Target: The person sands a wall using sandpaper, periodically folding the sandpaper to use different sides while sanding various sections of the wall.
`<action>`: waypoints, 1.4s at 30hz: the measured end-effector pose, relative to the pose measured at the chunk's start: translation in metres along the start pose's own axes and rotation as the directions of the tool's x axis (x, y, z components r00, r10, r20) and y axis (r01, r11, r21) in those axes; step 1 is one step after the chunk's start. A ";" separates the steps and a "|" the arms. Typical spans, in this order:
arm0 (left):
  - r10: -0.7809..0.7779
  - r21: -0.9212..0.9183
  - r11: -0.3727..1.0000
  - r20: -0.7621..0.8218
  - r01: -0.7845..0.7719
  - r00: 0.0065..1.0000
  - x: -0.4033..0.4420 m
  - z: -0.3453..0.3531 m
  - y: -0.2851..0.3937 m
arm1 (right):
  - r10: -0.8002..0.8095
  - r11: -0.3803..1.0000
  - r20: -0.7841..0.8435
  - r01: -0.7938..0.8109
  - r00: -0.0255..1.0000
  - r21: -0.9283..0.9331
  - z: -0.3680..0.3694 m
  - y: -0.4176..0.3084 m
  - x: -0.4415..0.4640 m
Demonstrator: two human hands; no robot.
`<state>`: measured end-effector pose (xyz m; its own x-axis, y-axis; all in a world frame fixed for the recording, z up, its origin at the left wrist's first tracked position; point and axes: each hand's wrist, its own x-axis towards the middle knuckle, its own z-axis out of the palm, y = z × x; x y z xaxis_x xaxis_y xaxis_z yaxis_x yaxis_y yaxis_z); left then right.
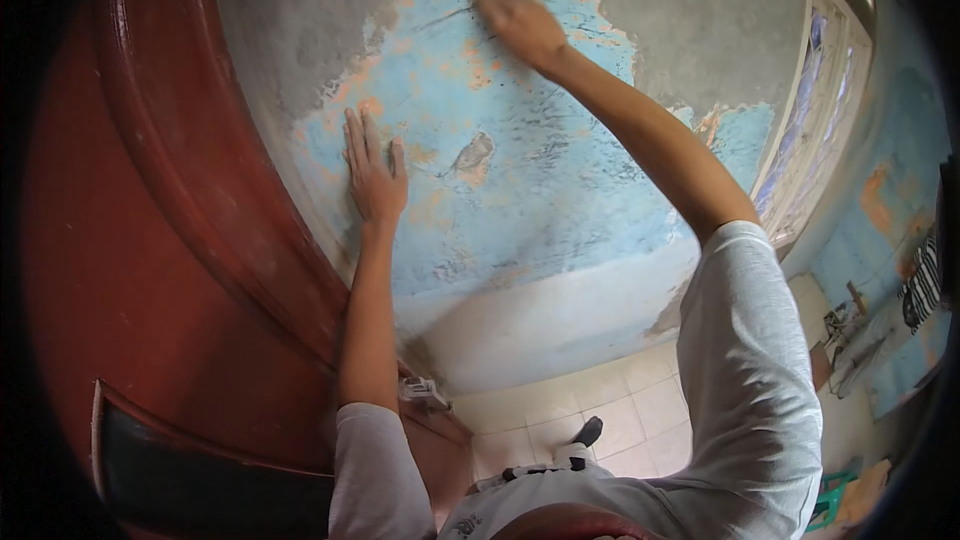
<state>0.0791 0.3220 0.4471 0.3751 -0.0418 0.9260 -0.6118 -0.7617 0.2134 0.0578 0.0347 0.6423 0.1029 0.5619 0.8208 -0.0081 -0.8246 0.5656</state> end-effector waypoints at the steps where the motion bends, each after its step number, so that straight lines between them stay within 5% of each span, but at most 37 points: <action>1: -0.001 0.003 1.000 -0.002 0.001 1.000 0.001 0.000 -0.001 | -0.001 1.000 -0.003 0.001 1.000 0.002 -0.001 0.006 0.001; 3: 0.008 -0.008 1.000 0.001 -0.008 1.000 0.000 0.000 -0.002 | -0.167 0.986 0.248 0.160 0.954 0.048 -0.008 0.023 -0.002; 4: 0.009 -0.008 1.000 0.004 -0.009 1.000 -0.001 0.000 -0.003 | -0.165 0.986 0.250 0.157 0.954 0.049 -0.005 0.020 -0.003; 6: 0.003 -0.016 1.000 0.018 -0.002 1.000 0.000 0.000 -0.003 | 0.137 0.990 -0.109 -0.133 0.985 0.044 0.001 0.012 0.000; 7: 0.001 -0.016 1.000 0.018 -0.001 1.000 0.000 -0.001 -0.002 | 0.136 0.990 -0.108 -0.132 0.985 0.045 0.000 0.015 -0.001; 9: -0.018 -0.024 1.000 0.022 0.019 1.000 -0.001 -0.001 -0.001 | -0.278 0.958 0.038 0.279 0.960 -0.061 -0.009 0.028 -0.003; 10: -0.018 -0.024 1.000 0.021 0.018 1.000 -0.001 -0.001 -0.002 | -0.008 1.000 0.155 0.010 0.988 -0.012 -0.019 0.038 -0.001; 13: -0.018 -0.013 1.000 0.019 0.018 1.000 -0.001 0.002 -0.004 | -0.029 0.980 0.095 0.047 0.995 -0.193 -0.006 0.016 -0.006; 14: -0.007 -0.011 1.000 0.008 0.008 1.000 -0.002 0.004 -0.005 | -0.202 0.979 0.091 0.204 0.975 -0.008 -0.007 0.009 -0.011; 15: 0.007 -0.008 1.000 0.002 -0.007 1.000 -0.002 0.004 -0.006 | -0.200 0.979 0.091 0.202 0.976 -0.009 -0.014 0.016 -0.007; 17: 0.011 -0.005 1.000 0.005 -0.011 1.000 -0.001 0.003 -0.005 | 0.091 0.987 0.138 -0.070 0.986 -0.146 -0.031 0.036 0.007; 18: 0.003 -0.003 1.000 0.003 -0.003 1.000 -0.001 0.002 -0.004 | 0.073 0.940 0.151 -0.018 0.986 -0.340 -0.026 0.034 0.005; 19: 0.002 -0.002 1.000 0.004 -0.002 1.000 -0.002 0.001 -0.003 | 0.073 0.941 0.151 -0.018 0.986 -0.338 -0.020 0.025 0.001; 21: -0.032 0.007 0.999 0.027 0.031 0.999 -0.004 -0.002 -0.001 | -0.220 0.975 0.173 0.214 0.960 0.055 -0.013 0.006 -0.007; 22: -0.031 0.009 0.999 0.026 0.031 0.999 -0.005 -0.004 0.002 | -0.322 0.935 0.186 0.342 0.928 -0.090 -0.020 0.022 0.002; 23: -0.059 0.084 0.995 0.055 0.054 0.997 -0.005 -0.006 0.005 | -0.031 0.966 0.340 0.115 0.940 -0.232 -0.025 0.033 0.011; 25: -0.086 0.158 0.985 0.079 0.073 0.993 -0.007 -0.008 0.003 | 0.068 0.990 -0.013 -0.069 0.998 -0.120 -0.019 0.038 0.011; 27: -0.143 0.158 0.980 0.108 0.125 0.984 -0.012 -0.009 0.002 | -0.096 0.991 0.335 0.120 0.937 -0.052 -0.011 0.021 -0.002; 28: -0.138 0.160 0.980 0.114 0.119 0.984 -0.013 -0.011 0.003 | -0.273 0.960 0.087 0.266 0.958 0.084 -0.009 0.026 -0.002; 29: -0.142 0.153 0.981 0.127 0.122 0.982 -0.016 -0.014 0.003 | -0.260 0.963 0.091 0.252 0.961 0.090 -0.009 0.038 -0.001; 31: -0.141 0.145 0.982 0.141 0.121 0.980 -0.017 -0.021 0.007 | 0.029 0.994 0.106 -0.018 0.994 -0.105 -0.023 0.062 0.009; 32: -0.181 0.128 0.979 0.193 0.159 0.964 -0.016 -0.024 0.008 | 0.042 0.979 0.073 -0.027 0.996 -0.202 -0.018 0.043 0.004; 33: -0.222 0.115 0.973 0.241 0.200 0.945 -0.015 -0.026 0.007 | -0.010 0.907 0.362 0.160 0.932 -0.390 -0.008 0.030 0.002; 35: -0.208 0.074 0.978 0.217 0.196 0.954 -0.018 -0.023 0.005 | -0.306 0.952 0.078 0.304 0.949 0.037 -0.005 0.039 -0.002; 36: -0.188 0.023 0.982 0.200 0.187 0.962 -0.020 -0.024 0.007 | -0.300 0.954 0.078 0.297 0.951 0.041 -0.007 0.039 -0.004; 38: -0.197 0.033 0.980 0.235 0.195 0.952 -0.022 -0.029 0.007 | 0.039 0.968 0.074 -0.019 0.997 -0.250 -0.010 0.046 0.000; 39: -0.209 0.040 0.978 0.266 0.205 0.941 -0.020 -0.031 0.009 | 0.162 0.983 0.160 -0.145 0.974 -0.113 -0.005 0.021 -0.006; 41: -0.193 0.055 0.981 0.251 0.185 0.949 -0.023 -0.028 0.006 | -0.150 0.989 0.157 0.148 0.976 0.025 -0.013 -0.005 -0.015; 42: -0.176 0.070 0.984 0.243 0.163 0.954 -0.024 -0.027 0.005 | -0.166 0.986 0.175 0.161 0.970 0.040 -0.016 0.010 -0.010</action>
<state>0.0484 0.3369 0.4342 0.6347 -0.0635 0.7701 -0.4918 -0.8019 0.3392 0.0413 0.0224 0.6409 0.2758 0.6707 0.6886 0.0483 -0.7251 0.6869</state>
